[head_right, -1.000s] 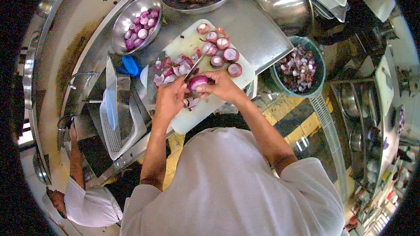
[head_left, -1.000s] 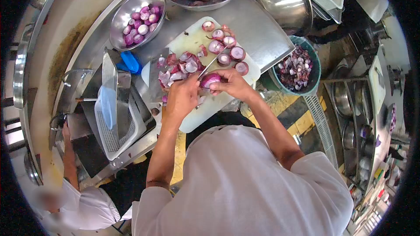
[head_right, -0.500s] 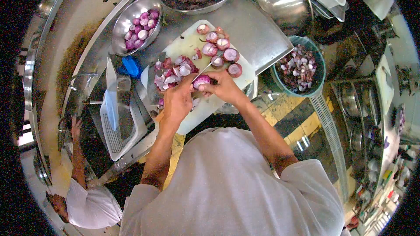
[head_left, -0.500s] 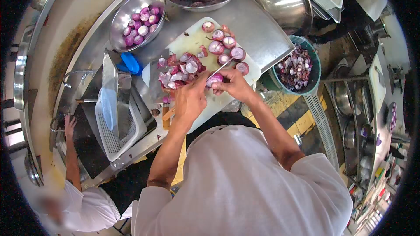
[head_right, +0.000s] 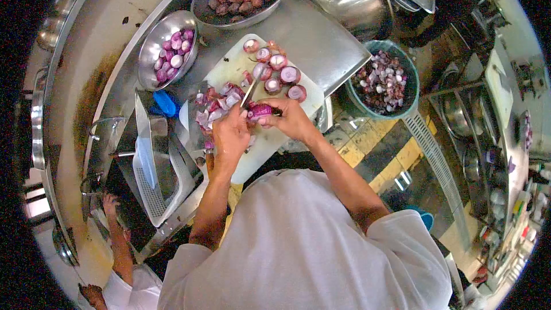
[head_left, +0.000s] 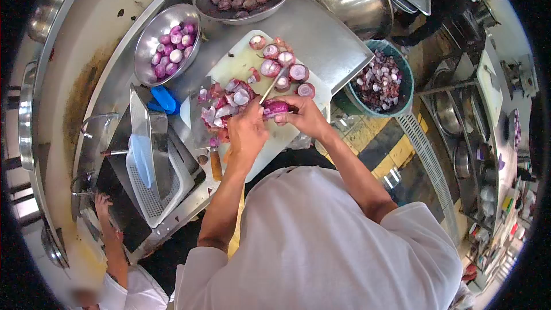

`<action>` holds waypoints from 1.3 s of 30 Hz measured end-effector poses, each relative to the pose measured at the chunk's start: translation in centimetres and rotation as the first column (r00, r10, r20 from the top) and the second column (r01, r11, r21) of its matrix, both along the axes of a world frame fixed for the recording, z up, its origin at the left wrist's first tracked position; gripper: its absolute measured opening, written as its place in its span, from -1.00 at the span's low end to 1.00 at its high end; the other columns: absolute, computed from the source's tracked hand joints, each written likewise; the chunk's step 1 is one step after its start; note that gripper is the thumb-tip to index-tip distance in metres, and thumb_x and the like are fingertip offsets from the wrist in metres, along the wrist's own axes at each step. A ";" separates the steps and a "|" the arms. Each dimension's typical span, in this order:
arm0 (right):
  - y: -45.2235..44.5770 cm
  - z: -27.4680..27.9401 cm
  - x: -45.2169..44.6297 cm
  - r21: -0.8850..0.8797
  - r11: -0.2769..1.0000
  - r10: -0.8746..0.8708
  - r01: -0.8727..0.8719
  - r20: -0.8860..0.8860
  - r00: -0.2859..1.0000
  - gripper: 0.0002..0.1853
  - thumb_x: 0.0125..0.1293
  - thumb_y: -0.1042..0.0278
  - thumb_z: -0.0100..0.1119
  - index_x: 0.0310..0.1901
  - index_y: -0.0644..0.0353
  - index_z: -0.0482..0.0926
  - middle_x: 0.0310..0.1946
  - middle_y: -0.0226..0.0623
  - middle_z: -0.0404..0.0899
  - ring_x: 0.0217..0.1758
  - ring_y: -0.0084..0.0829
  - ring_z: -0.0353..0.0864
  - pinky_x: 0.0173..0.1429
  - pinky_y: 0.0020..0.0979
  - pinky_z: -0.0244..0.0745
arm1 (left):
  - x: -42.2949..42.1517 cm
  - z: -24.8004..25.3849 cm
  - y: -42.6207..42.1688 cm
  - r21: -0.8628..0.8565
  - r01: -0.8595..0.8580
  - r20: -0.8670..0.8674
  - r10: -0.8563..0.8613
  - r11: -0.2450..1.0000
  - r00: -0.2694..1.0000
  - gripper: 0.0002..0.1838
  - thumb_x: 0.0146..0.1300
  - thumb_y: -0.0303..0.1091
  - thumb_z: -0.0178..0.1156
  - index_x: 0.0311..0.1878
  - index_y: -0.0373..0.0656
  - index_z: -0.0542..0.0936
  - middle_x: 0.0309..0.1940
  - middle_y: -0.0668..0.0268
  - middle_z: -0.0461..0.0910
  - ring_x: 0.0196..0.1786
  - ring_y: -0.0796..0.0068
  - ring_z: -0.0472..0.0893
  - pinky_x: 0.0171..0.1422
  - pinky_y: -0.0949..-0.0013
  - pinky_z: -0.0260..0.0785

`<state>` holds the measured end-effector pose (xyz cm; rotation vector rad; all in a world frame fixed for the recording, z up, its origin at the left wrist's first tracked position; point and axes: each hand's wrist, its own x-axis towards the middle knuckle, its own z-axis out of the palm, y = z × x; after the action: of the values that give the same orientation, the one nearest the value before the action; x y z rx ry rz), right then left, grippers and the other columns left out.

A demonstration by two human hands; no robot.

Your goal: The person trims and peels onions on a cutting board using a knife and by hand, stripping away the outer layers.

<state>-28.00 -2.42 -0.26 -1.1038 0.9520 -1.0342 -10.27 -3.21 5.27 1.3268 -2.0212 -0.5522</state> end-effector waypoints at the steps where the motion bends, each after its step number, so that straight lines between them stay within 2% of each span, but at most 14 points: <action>1: 0.1 0.1 -0.1 -0.040 0.999 -0.021 0.019 -0.044 0.999 -0.63 0.24 0.39 0.41 0.07 0.29 0.64 -0.13 -0.36 0.72 -0.16 -0.56 0.65 -0.01 -0.46 0.60 | 0.1 0.1 -0.2 0.023 -0.031 0.014 0.030 0.999 0.999 -0.64 0.12 -0.66 0.16 0.02 -0.24 0.59 -0.43 -0.06 0.63 -0.34 -0.11 0.67 -0.33 0.05 0.46; 5: 0.2 1.6 -0.7 -0.086 0.996 -0.041 0.037 -0.045 0.998 -0.61 0.22 0.45 0.40 0.10 0.29 0.63 -0.07 -0.37 0.70 -0.02 -0.57 0.63 0.17 -0.45 0.53 | 0.4 0.1 -0.7 0.048 -0.074 0.050 0.071 0.996 0.996 -0.71 0.20 -0.61 0.17 0.01 -0.26 0.60 -0.48 -0.06 0.61 -0.41 -0.11 0.66 -0.38 0.05 0.43; 7: 0.4 2.0 -1.0 -0.046 0.999 0.000 0.005 0.115 0.993 -0.54 0.22 0.48 0.38 0.17 0.25 0.58 0.01 -0.38 0.67 0.09 -0.57 0.60 0.27 -0.45 0.49 | 0.9 -0.2 -1.2 0.062 -0.087 0.068 0.083 0.994 0.994 -0.75 0.22 -0.58 0.18 -0.02 -0.25 0.60 -0.51 -0.06 0.60 -0.44 -0.11 0.65 -0.40 0.04 0.41; 9: 0.7 2.4 -1.5 -0.024 1.000 0.021 -0.017 0.151 0.988 -0.50 0.22 0.49 0.37 0.22 0.24 0.54 0.07 -0.36 0.63 0.12 -0.53 0.59 0.29 -0.43 0.48 | 1.3 -0.8 -1.6 0.053 -0.126 -0.002 0.127 0.991 0.992 -0.85 0.31 -0.49 0.16 -0.08 -0.20 0.62 -0.63 0.05 0.50 -0.60 0.11 0.55 -0.44 0.17 0.36; 11: 0.9 2.4 -1.6 0.001 0.999 0.045 -0.046 0.187 0.981 -0.45 0.23 0.51 0.36 0.27 0.23 0.50 0.13 -0.34 0.60 0.16 -0.50 0.59 0.31 -0.41 0.48 | 1.6 -0.6 -1.6 -0.030 -0.108 0.016 0.108 0.994 0.994 -0.88 0.32 -0.48 0.17 -0.11 -0.21 0.61 -0.62 0.11 0.50 -0.57 0.25 0.54 -0.41 0.20 0.37; 13: 1.0 2.0 -1.2 0.030 0.995 0.066 -0.097 0.527 0.847 -0.48 0.25 0.53 0.34 0.26 0.21 0.47 0.19 -0.28 0.54 0.17 -0.44 0.59 0.31 -0.38 0.50 | 1.8 -0.4 -1.7 0.020 -0.147 0.012 0.147 0.989 0.989 -0.88 0.31 -0.49 0.17 -0.11 -0.22 0.60 -0.60 0.14 0.52 -0.55 0.32 0.52 -0.38 0.23 0.37; 16: 1.3 1.0 -0.5 0.183 0.982 -0.051 -0.045 0.487 0.872 -0.57 0.28 0.54 0.30 0.19 0.21 0.49 0.13 -0.28 0.55 0.17 -0.41 0.59 0.29 -0.35 0.53 | 1.5 0.5 -1.2 0.025 -0.121 -0.128 0.123 0.992 0.984 -0.88 0.30 -0.51 0.16 -0.12 -0.26 0.60 -0.61 0.15 0.53 -0.56 0.34 0.47 -0.38 0.24 0.36; 23: 1.4 -0.6 -0.1 0.219 0.975 -0.085 -0.026 0.484 0.871 -0.63 0.32 0.53 0.25 0.15 0.20 0.48 0.11 -0.29 0.51 0.13 -0.35 0.61 0.24 -0.31 0.57 | 2.9 0.5 -1.7 0.053 -0.183 -0.067 0.187 0.982 0.980 -0.88 0.30 -0.53 0.16 -0.13 -0.30 0.60 -0.52 0.11 0.65 -0.50 0.38 0.62 -0.36 0.28 0.41; 26: 1.3 1.0 0.3 0.200 0.971 0.005 -0.129 0.524 0.851 -0.60 0.38 0.48 0.22 0.22 0.20 0.43 0.19 -0.23 0.47 0.16 -0.29 0.62 0.24 -0.29 0.59 | 2.8 1.2 -1.1 0.007 -0.178 -0.092 0.178 0.984 0.980 -0.86 0.30 -0.55 0.15 -0.11 -0.31 0.61 -0.48 0.10 0.69 -0.47 0.34 0.69 -0.34 0.26 0.45; 28: 0.8 2.7 1.5 0.276 0.924 -0.014 -0.267 0.718 0.696 -0.53 0.43 0.40 0.19 0.30 0.28 0.34 0.28 -0.13 0.43 0.22 -0.22 0.59 0.25 -0.26 0.61 | 2.1 1.6 -0.7 0.153 -0.101 -0.160 0.125 0.983 0.979 -0.87 0.30 -0.57 0.14 -0.13 -0.31 0.62 -0.48 0.12 0.70 -0.47 0.33 0.69 -0.34 0.25 0.47; 32: 0.4 1.7 2.4 0.290 0.945 -0.063 -0.153 0.620 0.782 -0.44 0.46 0.31 0.18 0.36 0.37 0.24 0.31 -0.07 0.41 0.21 -0.16 0.60 0.26 -0.22 0.61 | 2.2 1.3 -0.6 0.100 -0.111 -0.121 0.123 0.989 0.985 -0.89 0.30 -0.58 0.12 -0.17 -0.31 0.61 -0.50 0.15 0.70 -0.47 0.34 0.69 -0.35 0.26 0.47; 34: 0.8 1.4 2.4 0.366 0.927 -0.143 -0.079 0.541 0.829 -0.44 0.45 0.31 0.18 0.35 0.41 0.27 0.21 -0.06 0.51 0.10 -0.17 0.68 0.21 -0.23 0.65 | 3.0 1.1 -0.5 0.131 -0.136 -0.165 0.157 0.982 0.974 -0.89 0.30 -0.58 0.13 -0.16 -0.30 0.62 -0.54 0.19 0.69 -0.48 0.36 0.68 -0.34 0.27 0.47; 38: 0.3 0.2 2.1 0.369 0.910 -0.048 -0.190 0.547 0.836 -0.47 0.43 0.33 0.20 0.33 0.40 0.32 0.10 -0.10 0.59 -0.02 -0.22 0.73 0.13 -0.25 0.69 | 3.6 0.6 -1.4 0.166 -0.157 -0.223 0.192 0.974 0.956 -0.89 0.30 -0.57 0.13 -0.16 -0.30 0.62 -0.55 0.21 0.68 -0.48 0.36 0.66 -0.33 0.28 0.46; 39: 0.3 0.2 2.0 0.355 0.914 -0.024 -0.197 0.531 0.847 -0.49 0.44 0.34 0.17 0.32 0.40 0.34 0.07 -0.11 0.61 -0.05 -0.24 0.73 0.09 -0.26 0.70 | 3.8 -0.1 -1.7 0.051 -0.231 -0.128 0.235 0.972 0.963 -0.89 0.30 -0.57 0.13 -0.16 -0.30 0.62 -0.53 0.19 0.68 -0.48 0.38 0.65 -0.33 0.29 0.46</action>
<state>-25.97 -2.08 -0.09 -0.4713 0.6138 -0.9417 -6.47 -4.88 5.20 1.4839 -1.7254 -0.5546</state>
